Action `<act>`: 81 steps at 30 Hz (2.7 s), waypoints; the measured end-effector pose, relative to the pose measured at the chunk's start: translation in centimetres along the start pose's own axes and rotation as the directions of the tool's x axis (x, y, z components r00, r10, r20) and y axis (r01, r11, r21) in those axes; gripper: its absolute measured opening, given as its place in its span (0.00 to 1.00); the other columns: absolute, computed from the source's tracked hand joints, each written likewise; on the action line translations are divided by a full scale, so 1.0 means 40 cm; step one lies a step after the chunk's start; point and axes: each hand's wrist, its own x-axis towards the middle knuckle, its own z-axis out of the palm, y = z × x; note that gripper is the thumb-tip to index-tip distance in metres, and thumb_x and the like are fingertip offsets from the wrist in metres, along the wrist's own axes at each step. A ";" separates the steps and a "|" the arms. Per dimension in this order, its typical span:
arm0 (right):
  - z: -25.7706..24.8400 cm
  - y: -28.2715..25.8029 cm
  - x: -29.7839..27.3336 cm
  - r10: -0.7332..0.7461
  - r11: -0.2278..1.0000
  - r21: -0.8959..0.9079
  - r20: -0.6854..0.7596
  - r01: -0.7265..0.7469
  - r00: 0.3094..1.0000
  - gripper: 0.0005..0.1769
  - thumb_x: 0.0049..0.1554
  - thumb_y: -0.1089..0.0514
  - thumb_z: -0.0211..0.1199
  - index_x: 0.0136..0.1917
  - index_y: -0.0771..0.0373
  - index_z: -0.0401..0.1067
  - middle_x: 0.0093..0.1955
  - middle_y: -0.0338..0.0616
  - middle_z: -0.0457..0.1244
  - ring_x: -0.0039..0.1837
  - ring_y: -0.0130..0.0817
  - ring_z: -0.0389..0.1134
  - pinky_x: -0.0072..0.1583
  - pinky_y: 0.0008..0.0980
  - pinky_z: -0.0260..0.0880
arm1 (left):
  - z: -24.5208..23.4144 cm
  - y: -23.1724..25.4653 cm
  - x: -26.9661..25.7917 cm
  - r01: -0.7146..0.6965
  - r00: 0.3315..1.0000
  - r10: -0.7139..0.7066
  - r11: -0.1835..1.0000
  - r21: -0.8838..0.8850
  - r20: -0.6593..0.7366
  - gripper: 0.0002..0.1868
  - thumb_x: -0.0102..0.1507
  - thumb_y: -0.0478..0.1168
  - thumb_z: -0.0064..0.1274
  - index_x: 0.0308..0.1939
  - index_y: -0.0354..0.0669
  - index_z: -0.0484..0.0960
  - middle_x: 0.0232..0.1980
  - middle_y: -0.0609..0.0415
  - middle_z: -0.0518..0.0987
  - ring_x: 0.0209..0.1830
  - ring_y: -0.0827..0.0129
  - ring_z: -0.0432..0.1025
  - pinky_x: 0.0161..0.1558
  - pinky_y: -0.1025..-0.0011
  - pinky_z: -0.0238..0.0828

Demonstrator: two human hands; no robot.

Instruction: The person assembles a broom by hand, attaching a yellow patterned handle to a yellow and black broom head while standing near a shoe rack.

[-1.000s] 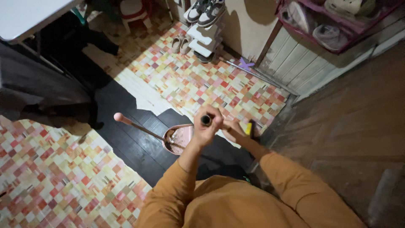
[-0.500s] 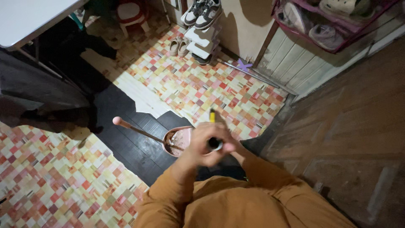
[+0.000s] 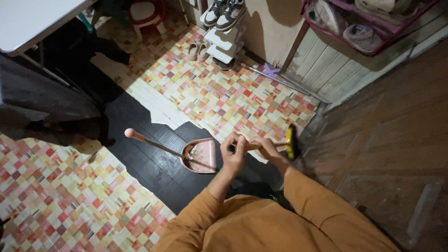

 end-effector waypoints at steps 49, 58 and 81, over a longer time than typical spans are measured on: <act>0.032 -0.005 0.003 -0.044 0.827 0.545 0.313 -0.141 0.949 0.09 0.61 0.58 0.58 0.47 0.66 0.75 0.44 0.33 0.63 0.48 0.19 0.63 0.50 0.27 0.63 | -0.030 0.132 0.021 0.107 0.984 -0.111 0.994 0.032 0.137 0.14 0.71 0.39 0.52 0.31 0.40 0.72 0.29 0.62 0.72 0.28 0.83 0.63 0.32 0.79 0.60; -0.013 -0.279 -0.120 -0.217 0.861 0.477 0.028 0.177 0.976 0.09 0.63 0.61 0.58 0.55 0.65 0.72 0.51 0.38 0.64 0.53 0.22 0.63 0.56 0.27 0.65 | 0.062 0.344 0.037 -0.238 0.917 0.134 0.939 0.247 0.376 0.12 0.68 0.39 0.57 0.31 0.39 0.76 0.28 0.55 0.76 0.26 0.71 0.70 0.36 0.71 0.63; -0.036 -0.181 0.009 -0.363 0.931 0.009 0.099 0.364 0.926 0.14 0.49 0.64 0.65 0.51 0.58 0.78 0.44 0.46 0.71 0.46 0.34 0.73 0.49 0.34 0.71 | -0.118 0.292 0.062 -0.136 0.920 0.179 0.980 -0.143 0.349 0.15 0.72 0.39 0.52 0.33 0.39 0.68 0.29 0.52 0.72 0.28 0.69 0.67 0.34 0.70 0.65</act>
